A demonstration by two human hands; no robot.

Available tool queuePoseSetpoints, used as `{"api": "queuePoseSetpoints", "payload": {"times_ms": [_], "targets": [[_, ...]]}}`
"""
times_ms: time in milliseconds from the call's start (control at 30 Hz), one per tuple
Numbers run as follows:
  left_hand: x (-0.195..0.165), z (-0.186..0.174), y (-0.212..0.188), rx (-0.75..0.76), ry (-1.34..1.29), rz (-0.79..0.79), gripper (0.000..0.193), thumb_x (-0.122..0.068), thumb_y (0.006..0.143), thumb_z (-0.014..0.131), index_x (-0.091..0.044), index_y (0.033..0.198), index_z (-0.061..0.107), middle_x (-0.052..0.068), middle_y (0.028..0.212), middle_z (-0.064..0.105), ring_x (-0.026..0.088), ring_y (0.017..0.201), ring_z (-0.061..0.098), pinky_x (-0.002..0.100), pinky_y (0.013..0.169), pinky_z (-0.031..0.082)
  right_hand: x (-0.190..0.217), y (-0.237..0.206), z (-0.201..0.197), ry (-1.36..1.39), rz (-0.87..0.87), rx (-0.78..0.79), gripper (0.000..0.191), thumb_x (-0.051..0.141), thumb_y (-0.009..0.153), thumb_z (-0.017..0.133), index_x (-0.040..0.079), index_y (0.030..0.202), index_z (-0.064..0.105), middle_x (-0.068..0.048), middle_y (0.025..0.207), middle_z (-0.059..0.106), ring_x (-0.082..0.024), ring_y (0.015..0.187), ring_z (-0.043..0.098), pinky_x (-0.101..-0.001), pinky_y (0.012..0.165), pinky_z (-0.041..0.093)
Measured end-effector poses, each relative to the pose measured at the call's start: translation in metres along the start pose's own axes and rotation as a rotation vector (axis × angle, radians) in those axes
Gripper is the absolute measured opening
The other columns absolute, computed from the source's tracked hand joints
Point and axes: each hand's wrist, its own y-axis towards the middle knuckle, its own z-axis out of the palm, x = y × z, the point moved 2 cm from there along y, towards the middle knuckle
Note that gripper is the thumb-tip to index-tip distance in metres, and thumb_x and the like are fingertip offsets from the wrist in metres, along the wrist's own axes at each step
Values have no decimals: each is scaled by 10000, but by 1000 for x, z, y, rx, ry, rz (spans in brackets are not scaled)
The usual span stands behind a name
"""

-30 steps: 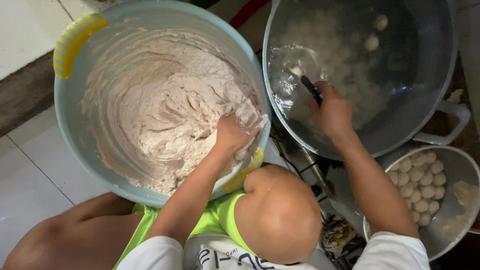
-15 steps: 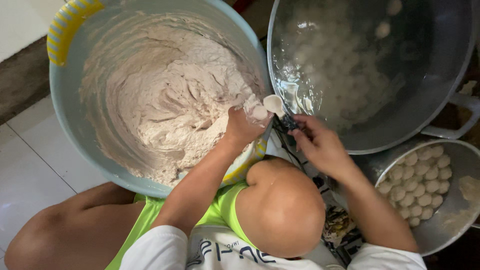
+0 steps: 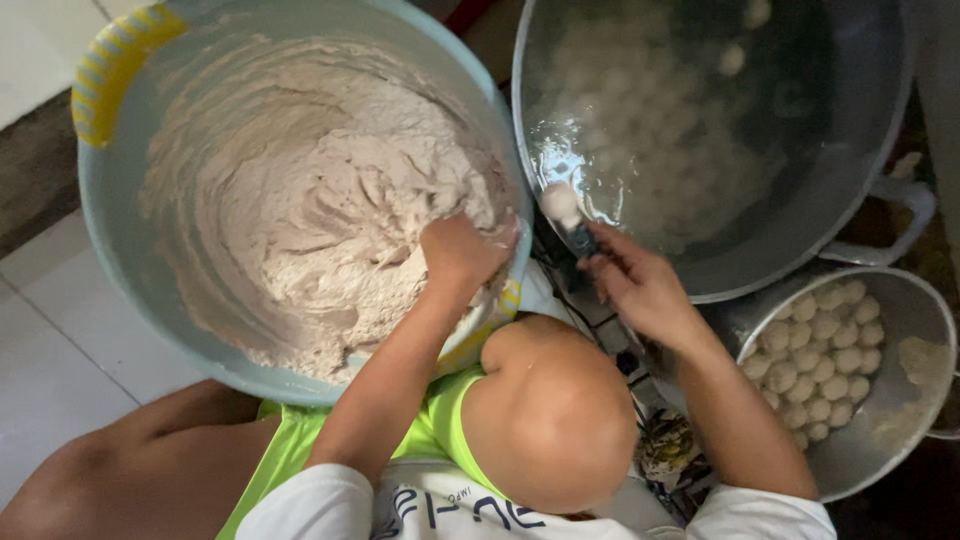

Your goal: The person scoops dough from a large bowl using a spoon and drops small portions into a pot of boiling water. The person repeats this action continuously, transferring dough from the bowl to the pot.

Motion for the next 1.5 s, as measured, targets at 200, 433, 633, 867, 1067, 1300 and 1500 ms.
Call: {"api": "queuePoseSetpoints", "payload": {"times_ms": [200,433,633,867,1067,1300,1500], "targets": [[6,5,-8,-176,-248,167,355,-437,860,693,-90,857,771,202,778,724,425,761,694,501,715,559,0,5,-31,-519,-359,-263,452,86,963,641,55,1413,603,-267,1134,702,-223,1006,669,-371,803,550],[1,15,-13,-301,-466,222,215,-309,893,721,-96,917,739,128,848,750,356,816,723,438,737,581,7,-1,-19,-268,39,-137,487,126,1008,593,153,1493,567,-154,978,751,-179,781,636,-357,700,529],[-10,12,-13,-387,-463,406,190,-223,811,757,-68,909,708,134,830,732,373,805,714,449,709,562,28,-15,16,-300,-283,10,505,78,976,609,56,1473,524,-149,1142,735,-172,974,687,-328,859,541],[-12,13,-8,-150,-323,225,244,-243,691,821,-28,764,732,230,749,698,434,753,695,489,731,557,21,-11,24,-47,-135,179,490,98,1005,596,61,1489,534,-74,1115,706,-99,847,602,-266,753,513],[-4,3,-3,126,64,-72,595,-572,829,745,16,743,728,239,735,706,408,741,708,499,708,558,-6,-8,2,63,97,136,578,107,981,571,137,1551,480,-36,1053,698,-90,690,519,-262,606,464],[5,7,-15,-173,-251,160,316,-408,847,711,-109,909,794,203,828,740,423,779,701,493,724,567,-12,-9,-35,-532,-301,-232,535,66,953,610,44,1484,553,-179,1236,673,-254,1037,669,-392,852,534],[8,22,-14,-289,-420,258,223,-318,896,710,-102,939,745,138,880,759,368,827,725,450,750,579,4,-10,-32,-275,57,-254,462,130,1026,590,101,1487,598,-202,960,670,-197,787,553,-357,699,468]]}}
